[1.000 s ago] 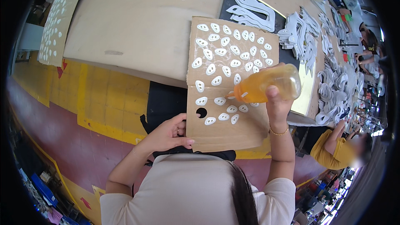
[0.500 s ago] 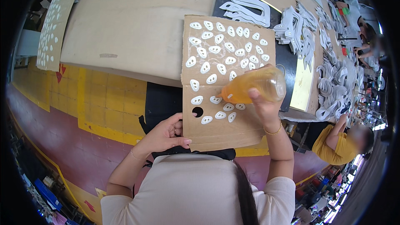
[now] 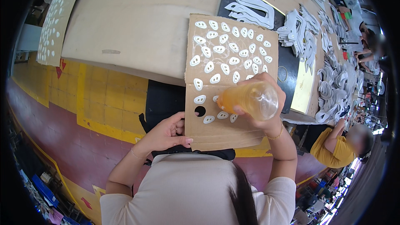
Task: The person arranges small white cutouts on a cardboard sheet, then uses a squeeze bottle to apply glue over each cutout. The person handles the cutouts one at a time and systematically covers them with glue.
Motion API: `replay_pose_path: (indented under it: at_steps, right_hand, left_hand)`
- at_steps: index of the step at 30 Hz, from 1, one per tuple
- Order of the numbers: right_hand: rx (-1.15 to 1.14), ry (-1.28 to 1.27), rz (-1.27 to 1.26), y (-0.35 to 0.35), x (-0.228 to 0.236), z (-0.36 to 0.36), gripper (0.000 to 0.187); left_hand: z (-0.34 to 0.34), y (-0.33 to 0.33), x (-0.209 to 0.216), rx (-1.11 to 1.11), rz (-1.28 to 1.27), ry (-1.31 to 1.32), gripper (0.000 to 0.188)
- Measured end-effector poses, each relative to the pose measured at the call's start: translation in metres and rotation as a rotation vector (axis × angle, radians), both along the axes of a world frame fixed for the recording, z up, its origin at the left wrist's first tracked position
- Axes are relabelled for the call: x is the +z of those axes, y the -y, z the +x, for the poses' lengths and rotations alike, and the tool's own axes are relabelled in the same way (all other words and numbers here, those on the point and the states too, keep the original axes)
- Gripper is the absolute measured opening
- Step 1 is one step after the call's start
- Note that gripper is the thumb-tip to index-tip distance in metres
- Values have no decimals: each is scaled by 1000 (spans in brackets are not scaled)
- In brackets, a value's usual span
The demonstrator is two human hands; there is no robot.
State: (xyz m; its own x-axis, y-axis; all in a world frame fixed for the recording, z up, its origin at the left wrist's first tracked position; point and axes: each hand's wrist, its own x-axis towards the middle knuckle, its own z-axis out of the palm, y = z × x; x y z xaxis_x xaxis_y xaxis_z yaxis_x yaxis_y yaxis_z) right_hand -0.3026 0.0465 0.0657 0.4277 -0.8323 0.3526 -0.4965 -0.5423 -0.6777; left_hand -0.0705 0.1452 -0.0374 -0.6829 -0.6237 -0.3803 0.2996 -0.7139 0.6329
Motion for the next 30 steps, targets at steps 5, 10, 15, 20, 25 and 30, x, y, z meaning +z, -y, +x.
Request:
replay_pose_path:
  at_steps: [5, 10, 15, 20, 25, 30]
  right_hand:
    - [-6, -14, -40, -5, 0, -7, 38]
    - [-89, 93, 26, -9, -8, -18, 42]
    - [-123, 157, 62, -7, -11, -18, 43]
    - [-95, 218, 72, -2, -17, -20, 50]
    - [-352, 595, 213, 1, -18, -39, 62]
    - [-400, 484, 153, -11, -31, -55, 39]
  left_hand:
    - [0, 0, -1, 3, 7, 8, 61]
    - [0, 1, 2, -12, -4, 26, 59]
    - [-1, 0, 1, -9, 4, 40, 58]
    - [-1, 0, 1, -11, -14, 34, 58]
    - [-1, 1, 3, -13, -6, 47, 59]
    - [-1, 1, 1, -13, -24, 61, 60]
